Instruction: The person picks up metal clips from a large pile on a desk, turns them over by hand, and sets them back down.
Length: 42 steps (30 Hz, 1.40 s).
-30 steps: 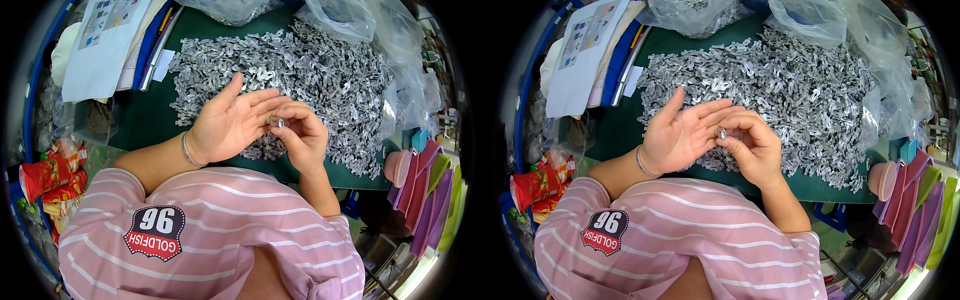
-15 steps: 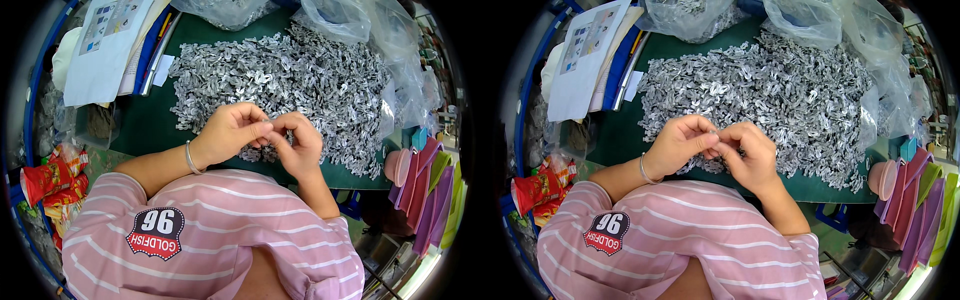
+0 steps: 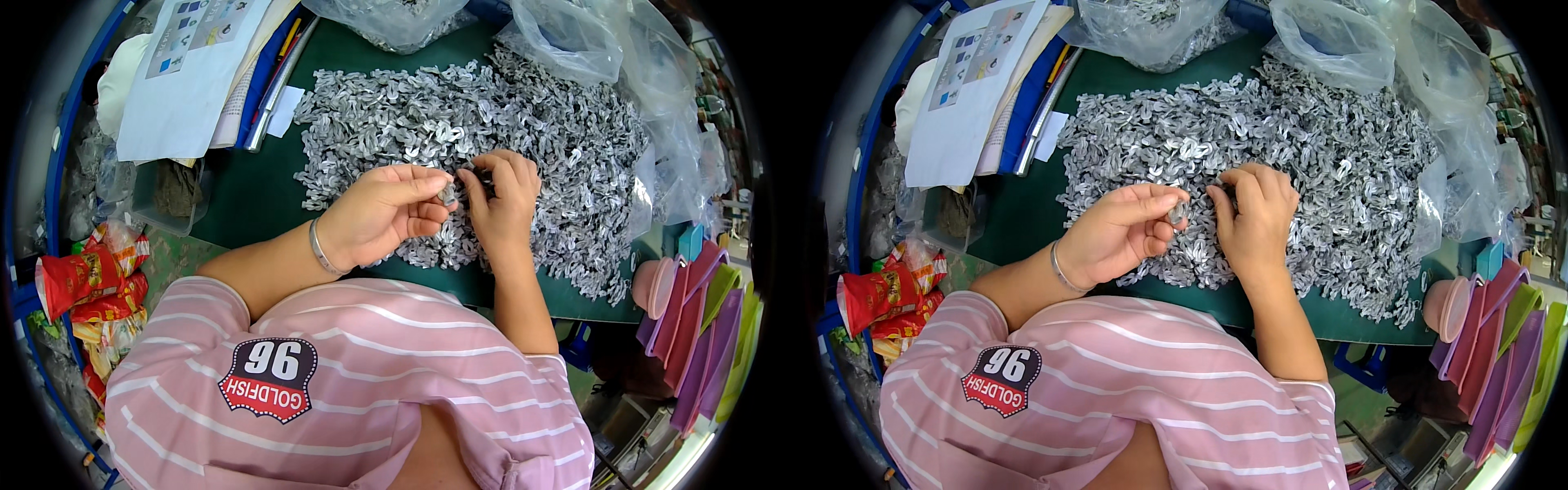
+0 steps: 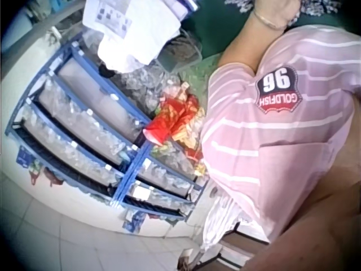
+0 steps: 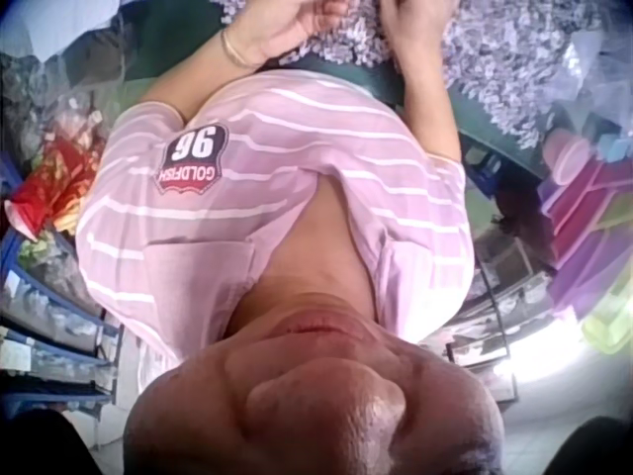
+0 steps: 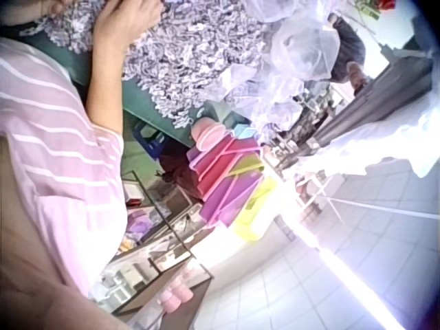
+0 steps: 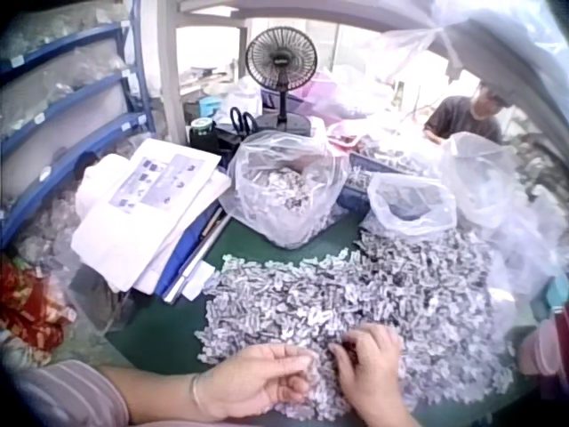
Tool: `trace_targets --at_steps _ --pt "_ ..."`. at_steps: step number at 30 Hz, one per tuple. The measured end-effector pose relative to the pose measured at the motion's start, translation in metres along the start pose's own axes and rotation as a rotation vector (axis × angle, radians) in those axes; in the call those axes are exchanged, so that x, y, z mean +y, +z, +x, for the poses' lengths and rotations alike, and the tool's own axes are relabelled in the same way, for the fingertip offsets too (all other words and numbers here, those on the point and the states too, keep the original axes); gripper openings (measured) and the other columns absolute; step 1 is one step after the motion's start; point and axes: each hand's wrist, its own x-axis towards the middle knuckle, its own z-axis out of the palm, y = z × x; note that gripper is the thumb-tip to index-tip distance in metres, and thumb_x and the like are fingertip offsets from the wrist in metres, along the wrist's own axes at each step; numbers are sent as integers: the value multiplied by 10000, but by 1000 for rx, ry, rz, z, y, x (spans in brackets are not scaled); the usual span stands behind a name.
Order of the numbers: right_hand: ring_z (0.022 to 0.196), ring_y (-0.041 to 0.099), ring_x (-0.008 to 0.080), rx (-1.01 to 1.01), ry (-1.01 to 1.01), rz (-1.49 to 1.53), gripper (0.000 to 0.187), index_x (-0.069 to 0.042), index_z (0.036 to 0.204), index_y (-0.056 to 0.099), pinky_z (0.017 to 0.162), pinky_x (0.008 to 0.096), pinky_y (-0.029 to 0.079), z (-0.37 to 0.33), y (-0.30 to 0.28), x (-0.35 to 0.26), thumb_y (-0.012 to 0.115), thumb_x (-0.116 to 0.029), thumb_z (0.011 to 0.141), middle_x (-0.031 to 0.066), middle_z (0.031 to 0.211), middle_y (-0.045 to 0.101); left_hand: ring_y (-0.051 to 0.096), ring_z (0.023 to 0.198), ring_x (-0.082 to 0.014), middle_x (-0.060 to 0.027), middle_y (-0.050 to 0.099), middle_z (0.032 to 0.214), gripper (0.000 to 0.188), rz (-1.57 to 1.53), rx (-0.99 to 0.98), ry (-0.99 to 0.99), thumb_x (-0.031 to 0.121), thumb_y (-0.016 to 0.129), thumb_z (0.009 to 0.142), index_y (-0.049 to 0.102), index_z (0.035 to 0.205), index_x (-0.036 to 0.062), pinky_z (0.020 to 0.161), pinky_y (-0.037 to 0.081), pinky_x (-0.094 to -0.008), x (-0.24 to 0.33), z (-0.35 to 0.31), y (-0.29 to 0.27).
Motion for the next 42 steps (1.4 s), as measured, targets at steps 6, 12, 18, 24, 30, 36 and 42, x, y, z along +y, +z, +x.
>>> trace_targets --at_steps 6,12,18,24,30,36,42 --pt "691 541 197 14 127 280 170 -39 821 585 631 304 406 -8 -4 -7 676 -11 680 64 805 584 604 650 -67 -91 610 840 190 -111 -13 -75 131 492 894 549 1029 10 569 514 -173 2 2 0" --pt "663 579 104 -11 565 956 195 25 974 588 563 203 465 -14 -13 -15 623 -12 786 54 778 605 584 622 -85 -51 587 777 147 -90 25 -71 99 508 872 552 987 20 508 493 -174 6 -1 8" --pt "691 606 136 -74 745 1425 115 34 930 583 580 220 498 -16 -16 -15 562 21 818 100 803 616 461 602 -41 -12 514 762 127 205 -99 88 33 597 805 524 909 36 449 341 -153 0 -3 -1" --pt "851 591 188 -94 527 1512 140 60 875 576 731 270 522 -24 -6 -13 560 131 755 164 977 566 450 621 -12 11 541 756 196 625 15 471 25 668 754 592 931 -8 549 382 -142 -10 3 4" --pt "843 570 164 0 293 1134 250 37 927 529 755 266 484 -24 -12 -18 602 144 713 135 943 560 433 583 -10 -1 560 737 225 681 110 399 89 626 808 594 1006 -15 513 371 -143 -6 -2 8" --pt "830 568 163 110 340 1235 376 -3 995 423 746 266 470 -23 -13 -31 611 148 707 120 919 561 474 522 -58 -27 582 725 227 220 -51 127 82 523 868 570 1065 -20 445 377 -163 -5 1 0" --pt "743 593 196 81 77 912 251 4 862 520 677 283 472 -17 -18 -36 632 136 681 114 803 609 544 658 -86 -44 585 787 236 126 -74 31 112 481 884 560 1069 -12 506 436 -192 -4 1 0"
